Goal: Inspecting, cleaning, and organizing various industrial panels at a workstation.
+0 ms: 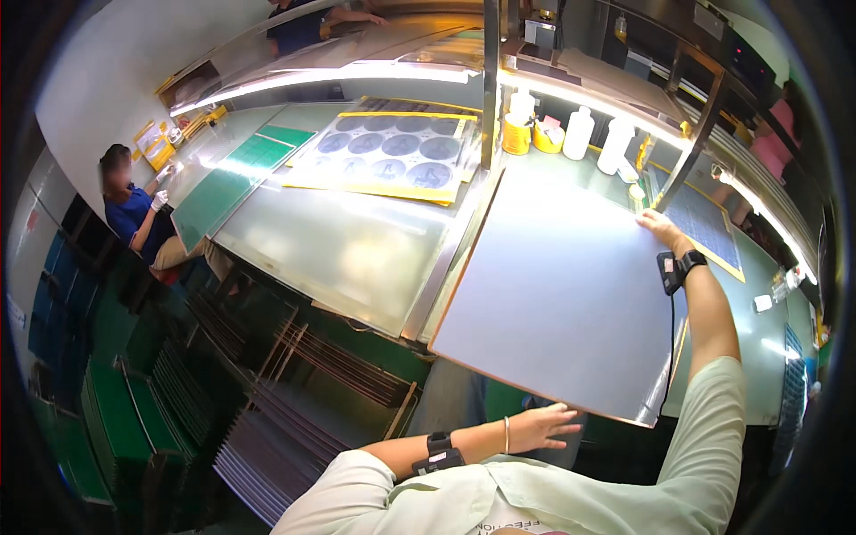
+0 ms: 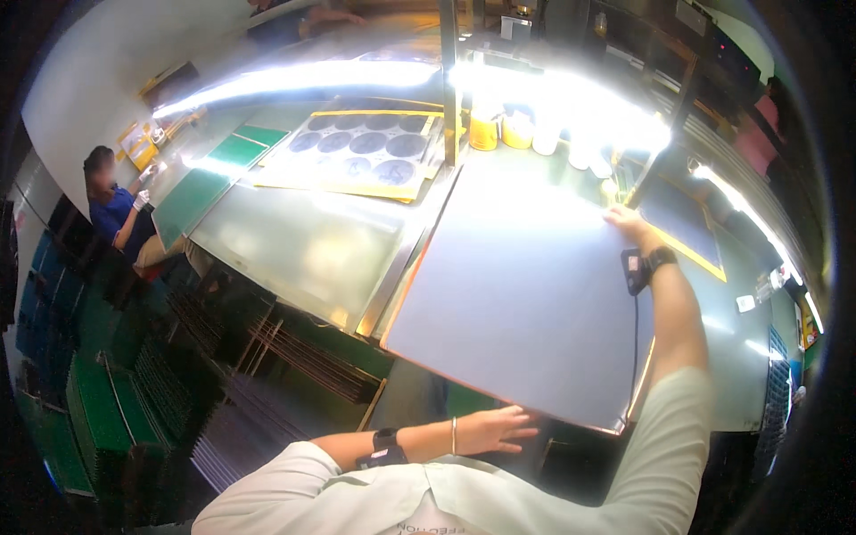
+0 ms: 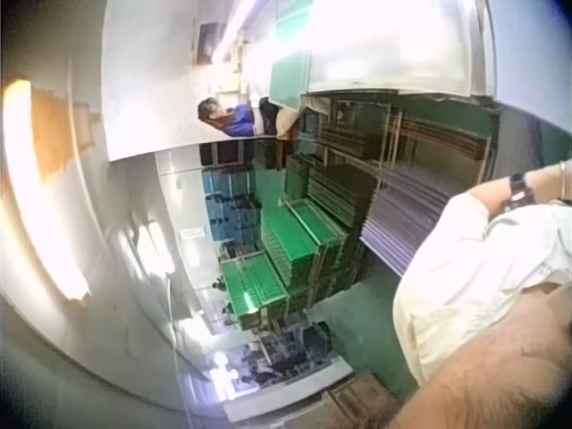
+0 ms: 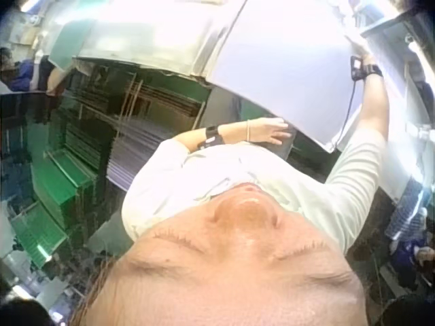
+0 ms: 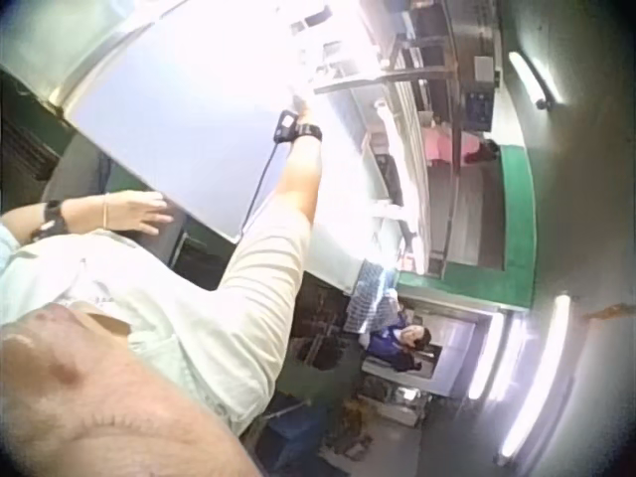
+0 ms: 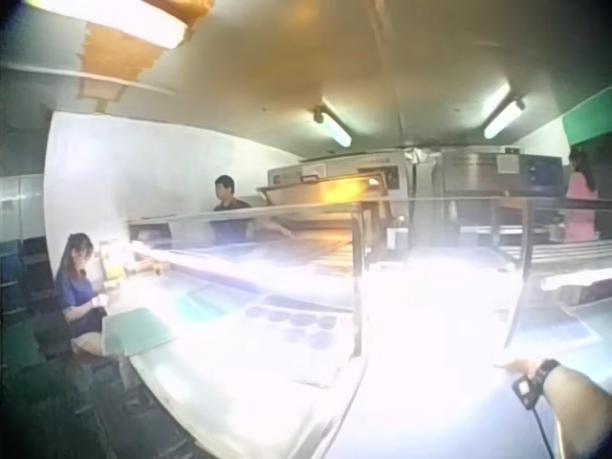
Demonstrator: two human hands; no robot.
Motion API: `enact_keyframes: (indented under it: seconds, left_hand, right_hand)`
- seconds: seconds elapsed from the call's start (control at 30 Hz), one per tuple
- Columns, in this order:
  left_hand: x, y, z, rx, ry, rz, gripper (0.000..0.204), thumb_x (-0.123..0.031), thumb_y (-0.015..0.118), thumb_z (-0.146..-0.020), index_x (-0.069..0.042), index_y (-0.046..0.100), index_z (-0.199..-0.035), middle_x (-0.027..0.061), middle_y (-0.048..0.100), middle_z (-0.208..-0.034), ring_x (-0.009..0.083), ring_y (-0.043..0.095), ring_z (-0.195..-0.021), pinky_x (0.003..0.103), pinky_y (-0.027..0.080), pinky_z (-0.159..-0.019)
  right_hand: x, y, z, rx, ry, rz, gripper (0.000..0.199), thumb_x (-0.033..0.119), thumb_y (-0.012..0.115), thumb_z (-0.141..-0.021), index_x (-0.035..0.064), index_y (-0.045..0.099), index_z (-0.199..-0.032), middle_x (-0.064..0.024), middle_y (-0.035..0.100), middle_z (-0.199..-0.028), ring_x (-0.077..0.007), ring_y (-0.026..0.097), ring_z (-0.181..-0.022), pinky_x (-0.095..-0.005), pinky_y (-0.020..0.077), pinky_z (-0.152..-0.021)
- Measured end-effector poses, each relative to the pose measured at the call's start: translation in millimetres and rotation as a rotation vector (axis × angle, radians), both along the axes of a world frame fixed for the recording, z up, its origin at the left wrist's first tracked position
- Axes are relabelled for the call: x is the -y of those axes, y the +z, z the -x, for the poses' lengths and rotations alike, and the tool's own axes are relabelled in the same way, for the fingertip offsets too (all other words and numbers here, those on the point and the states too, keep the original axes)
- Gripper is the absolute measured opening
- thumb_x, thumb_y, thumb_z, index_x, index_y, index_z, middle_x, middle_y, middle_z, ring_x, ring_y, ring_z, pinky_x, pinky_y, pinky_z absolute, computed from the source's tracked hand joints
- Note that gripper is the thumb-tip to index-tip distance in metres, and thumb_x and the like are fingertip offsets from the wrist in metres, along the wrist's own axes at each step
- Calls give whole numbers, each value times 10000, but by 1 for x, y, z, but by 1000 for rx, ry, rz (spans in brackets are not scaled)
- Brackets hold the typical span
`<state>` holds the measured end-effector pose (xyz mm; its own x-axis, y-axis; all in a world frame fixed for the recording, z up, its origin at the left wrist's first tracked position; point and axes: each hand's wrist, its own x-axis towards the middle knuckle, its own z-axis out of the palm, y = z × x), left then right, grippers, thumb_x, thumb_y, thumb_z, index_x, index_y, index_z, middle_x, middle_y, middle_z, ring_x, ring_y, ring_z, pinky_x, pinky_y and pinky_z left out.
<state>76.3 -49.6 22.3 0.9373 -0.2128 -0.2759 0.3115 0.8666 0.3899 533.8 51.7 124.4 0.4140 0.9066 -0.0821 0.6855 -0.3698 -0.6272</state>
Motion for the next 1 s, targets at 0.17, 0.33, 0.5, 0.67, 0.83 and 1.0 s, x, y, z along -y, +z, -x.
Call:
enact_keyframes:
  seconds: [0.17,0.33,0.5,0.67,0.83,1.0]
  left_hand:
    - [-1,-2,-14,-40,-113,25,523,-268,451,-942,-176,234,-1408,-25,216,-1463,181,262,-1331,415,292,-1012]
    - [-11,-7,-8,-21,-90,-46,601,-283,488,-930,-110,190,-1422,2,221,-1466,211,305,-1313,384,356,-971]
    - [-30,-10,9,53,-301,-319,605,-345,541,-896,-17,336,-1361,132,446,-1329,222,459,-1200,366,405,-945]
    - [-112,49,90,203,-258,-583,403,-280,513,-919,2,538,-1206,131,616,-1100,191,616,-961,282,482,-829]
    - [-237,30,161,-557,892,-1810,274,-239,564,-855,-62,614,-1057,90,657,-903,260,634,-758,344,508,-701]
    - [-303,-32,196,-1234,939,-2358,540,-428,562,-788,-124,522,-1233,130,366,-1380,328,196,-1343,579,125,-1050]
  right_hand:
    - [8,-50,-37,59,-2,101,328,337,555,-839,51,597,-994,-82,617,-937,-189,542,-907,-307,418,-807]
    - [12,-6,42,406,-23,198,561,382,572,-824,132,439,-1309,-244,489,-1218,-357,456,-1163,-392,364,-977]
    - [39,91,96,399,289,506,444,290,634,-803,52,558,-1170,-160,633,-1037,-281,600,-969,-341,463,-838]
    - [55,238,277,570,825,559,467,397,598,-834,152,531,-1226,-111,605,-1104,-283,568,-1033,-363,434,-896]
    - [-44,320,351,373,986,208,390,348,586,-867,84,588,-1153,-73,663,-927,-190,631,-872,-321,476,-831]
    - [-251,237,350,-326,835,-199,366,341,527,-901,41,569,-1106,-99,641,-998,-176,630,-876,-292,495,-791]
